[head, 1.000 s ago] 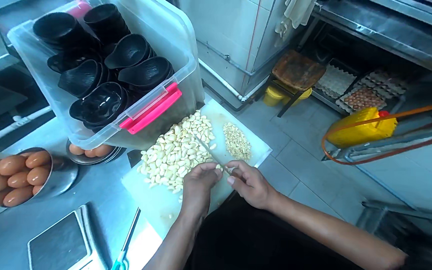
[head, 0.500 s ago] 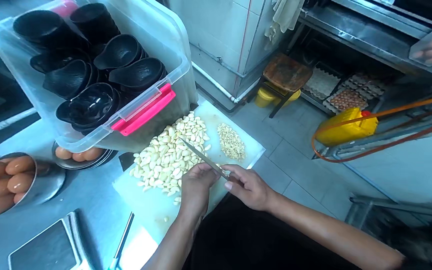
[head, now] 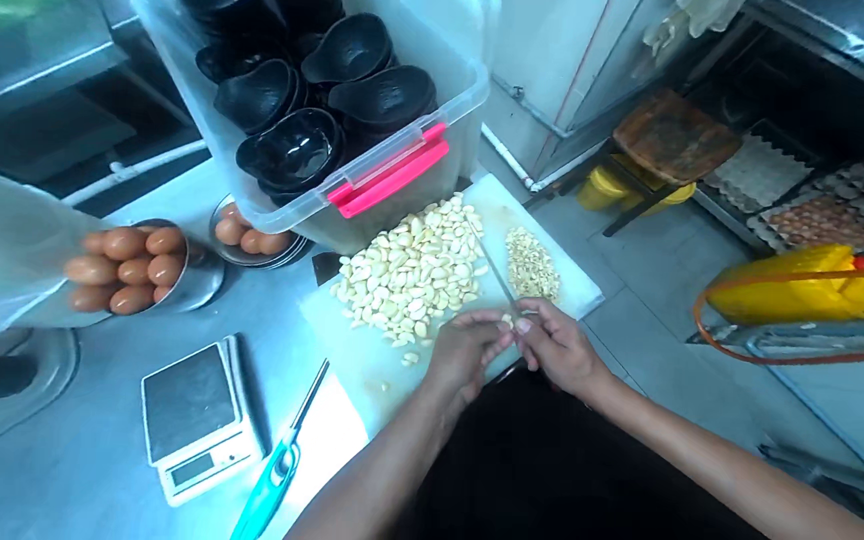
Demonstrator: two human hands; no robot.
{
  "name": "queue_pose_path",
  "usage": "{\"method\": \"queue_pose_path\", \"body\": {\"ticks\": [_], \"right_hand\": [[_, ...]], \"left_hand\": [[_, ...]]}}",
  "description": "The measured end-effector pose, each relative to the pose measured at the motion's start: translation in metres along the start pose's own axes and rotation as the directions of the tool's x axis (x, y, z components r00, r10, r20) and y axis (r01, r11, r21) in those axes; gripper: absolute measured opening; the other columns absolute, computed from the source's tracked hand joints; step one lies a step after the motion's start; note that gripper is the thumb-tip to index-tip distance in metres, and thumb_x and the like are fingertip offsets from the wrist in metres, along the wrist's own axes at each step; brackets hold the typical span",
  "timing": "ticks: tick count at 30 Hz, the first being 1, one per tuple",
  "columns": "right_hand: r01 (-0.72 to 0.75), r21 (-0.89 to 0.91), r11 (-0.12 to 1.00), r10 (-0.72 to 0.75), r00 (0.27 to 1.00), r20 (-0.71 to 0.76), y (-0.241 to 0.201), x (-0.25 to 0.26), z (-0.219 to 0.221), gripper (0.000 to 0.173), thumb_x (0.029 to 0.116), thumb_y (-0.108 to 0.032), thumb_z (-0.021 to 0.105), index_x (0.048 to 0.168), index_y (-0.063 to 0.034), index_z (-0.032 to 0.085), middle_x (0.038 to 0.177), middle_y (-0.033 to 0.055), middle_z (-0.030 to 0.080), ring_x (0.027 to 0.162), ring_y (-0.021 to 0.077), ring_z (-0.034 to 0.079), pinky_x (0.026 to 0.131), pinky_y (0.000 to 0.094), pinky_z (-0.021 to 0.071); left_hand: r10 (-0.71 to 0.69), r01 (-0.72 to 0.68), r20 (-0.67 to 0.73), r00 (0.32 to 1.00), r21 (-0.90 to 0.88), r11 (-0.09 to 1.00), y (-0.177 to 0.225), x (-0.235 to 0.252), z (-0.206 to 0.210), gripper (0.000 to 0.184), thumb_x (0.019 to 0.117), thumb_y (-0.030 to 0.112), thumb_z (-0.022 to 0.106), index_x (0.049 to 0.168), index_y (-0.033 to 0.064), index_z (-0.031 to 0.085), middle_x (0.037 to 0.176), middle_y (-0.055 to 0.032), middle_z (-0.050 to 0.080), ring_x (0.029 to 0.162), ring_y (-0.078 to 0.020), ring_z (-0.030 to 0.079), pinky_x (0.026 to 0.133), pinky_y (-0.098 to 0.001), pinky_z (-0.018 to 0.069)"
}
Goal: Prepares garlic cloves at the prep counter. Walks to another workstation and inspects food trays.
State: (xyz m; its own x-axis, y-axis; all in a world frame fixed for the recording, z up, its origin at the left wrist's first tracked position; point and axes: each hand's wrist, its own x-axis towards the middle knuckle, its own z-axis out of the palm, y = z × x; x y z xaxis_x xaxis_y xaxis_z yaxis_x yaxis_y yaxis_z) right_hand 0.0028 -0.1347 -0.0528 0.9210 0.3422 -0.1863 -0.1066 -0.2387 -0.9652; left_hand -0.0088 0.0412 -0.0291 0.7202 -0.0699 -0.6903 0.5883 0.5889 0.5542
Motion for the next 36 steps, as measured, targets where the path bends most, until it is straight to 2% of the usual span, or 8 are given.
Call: {"method": "queue_pose_path", "body": {"ticks": [5, 12, 17, 20, 22, 24, 32, 36], "right_hand": [[-0.226, -0.19, 0.955, 0.23, 0.973, -0.003, -0.012, 0.028, -0.01, 0.037, 0.1066, -0.03, 0.053, 0.136, -0.0085, 0.057, 0.072, 0.0038, 0.064, 0.053, 0.0147, 0.06, 0.051, 0.0327, 0.0546], [-0.24, -0.366, 0.899, 0.271, 0.962, 0.034, -0.028, 0.054, -0.018, 0.058, 0.1061, -0.039, 0.053, 0.156, -0.0106, 0.042, 0.081, 0.0066, 0.066, 0.058, 0.0172, 0.062, 0.055, 0.0375, 0.0567], [-0.164, -0.303, 0.939, 0.199, 0.976, 0.088, -0.031, 0.049, -0.032, 0.057, 0.1071, -0.038, 0.047, 0.156, -0.0101, 0.041, 0.082, 0.0064, 0.065, 0.063, 0.0174, 0.061, 0.063, 0.0396, 0.0568], [-0.003, -0.388, 0.922, 0.097, 0.97, 0.221, -0.032, 0.053, -0.053, 0.066, 0.1042, -0.04, 0.052, 0.159, -0.0073, 0.035, 0.083, 0.0052, 0.067, 0.072, 0.0169, 0.064, 0.072, 0.0404, 0.0574], [0.029, -0.481, 0.876, 0.146, 0.935, 0.323, -0.036, 0.058, -0.076, 0.078, 0.101, -0.043, 0.055, 0.164, -0.0111, 0.021, 0.09, 0.007, 0.067, 0.08, 0.02, 0.066, 0.079, 0.0434, 0.0575], [0.062, -0.549, 0.834, 0.212, 0.882, 0.421, -0.038, 0.067, -0.102, 0.086, 0.0997, -0.042, 0.056, 0.166, -0.0147, 0.008, 0.096, 0.0089, 0.068, 0.088, 0.0231, 0.068, 0.085, 0.0463, 0.0569], [0.401, -0.517, 0.757, 0.19, 0.621, 0.76, -0.024, 0.114, -0.171, 0.09, 0.1005, -0.032, 0.057, 0.165, -0.0211, -0.004, 0.094, 0.0149, 0.068, 0.089, 0.0337, 0.069, 0.082, 0.0546, 0.0553], [0.438, -0.483, 0.758, 0.179, 0.572, 0.8, -0.025, 0.123, -0.181, 0.091, 0.0995, -0.031, 0.057, 0.165, -0.0215, -0.005, 0.093, 0.0145, 0.067, 0.089, 0.034, 0.069, 0.081, 0.0543, 0.0553]], "left_hand": [[0.542, -0.397, -0.051, 0.839, 0.622, 0.675, 0.04, 0.005, -0.028, 0.016, 0.0966, 0.012, 0.069, 0.11, 0.0044, 0.072, 0.098, -0.0066, 0.075, 0.085, -0.0163, 0.073, 0.08, -0.0377, 0.0619], [0.771, -0.351, 0.174, 0.612, 0.934, 0.067, 0.076, 0.004, -0.057, 0.022, 0.1024, 0.017, 0.059, 0.117, 0.0086, 0.074, 0.137, -0.0066, 0.063, 0.11, -0.0146, 0.067, 0.088, -0.036, 0.0605], [0.638, -0.368, 0.068, 0.767, 0.861, 0.35, 0.026, -0.007, -0.015, 0.021, 0.1014, 0.027, 0.061, 0.109, 0.0116, 0.073, 0.092, 0.0, 0.073, 0.076, -0.0122, 0.069, 0.067, -0.035, 0.0601], [0.778, -0.424, 0.125, 0.615, 0.885, 0.194, -0.011, 0.003, 0.025, 0.032, 0.0968, 0.035, 0.064, 0.118, 0.0132, 0.072, 0.108, 0.0019, 0.07, 0.094, -0.0089, 0.067, 0.077, -0.0306, 0.0602], [0.862, -0.362, 0.233, 0.451, 0.93, -0.062, -0.02, 0.012, 0.048, 0.034, 0.096, 0.042, 0.064, 0.113, 0.0149, 0.076, 0.124, -0.0044, 0.064, 0.119, -0.0212, 0.057, 0.099, -0.0448, 0.0508], [0.866, -0.24, 0.27, 0.42, 0.954, -0.181, -0.025, 0.022, 0.066, 0.032, 0.0944, 0.05, 0.062, 0.101, 0.0239, 0.079, 0.138, -0.0082, 0.06, 0.138, -0.0368, 0.044, 0.11, -0.0614, 0.037], [0.825, 0.15, 0.032, 0.564, 0.979, -0.141, -0.031, 0.064, 0.14, 0.019, 0.0876, 0.044, 0.072, 0.086, 0.0278, 0.082, 0.151, -0.0049, 0.052, 0.148, -0.045, 0.026, 0.111, -0.0726, 0.0211], [0.927, 0.251, -0.174, 0.331, 0.964, 0.091, -0.019, 0.052, 0.157, 0.029, 0.0961, 0.039, 0.066, 0.105, 0.0141, 0.077, 0.147, -0.0156, 0.053, 0.141, -0.0439, 0.04, 0.108, -0.0709, 0.0317]]}}
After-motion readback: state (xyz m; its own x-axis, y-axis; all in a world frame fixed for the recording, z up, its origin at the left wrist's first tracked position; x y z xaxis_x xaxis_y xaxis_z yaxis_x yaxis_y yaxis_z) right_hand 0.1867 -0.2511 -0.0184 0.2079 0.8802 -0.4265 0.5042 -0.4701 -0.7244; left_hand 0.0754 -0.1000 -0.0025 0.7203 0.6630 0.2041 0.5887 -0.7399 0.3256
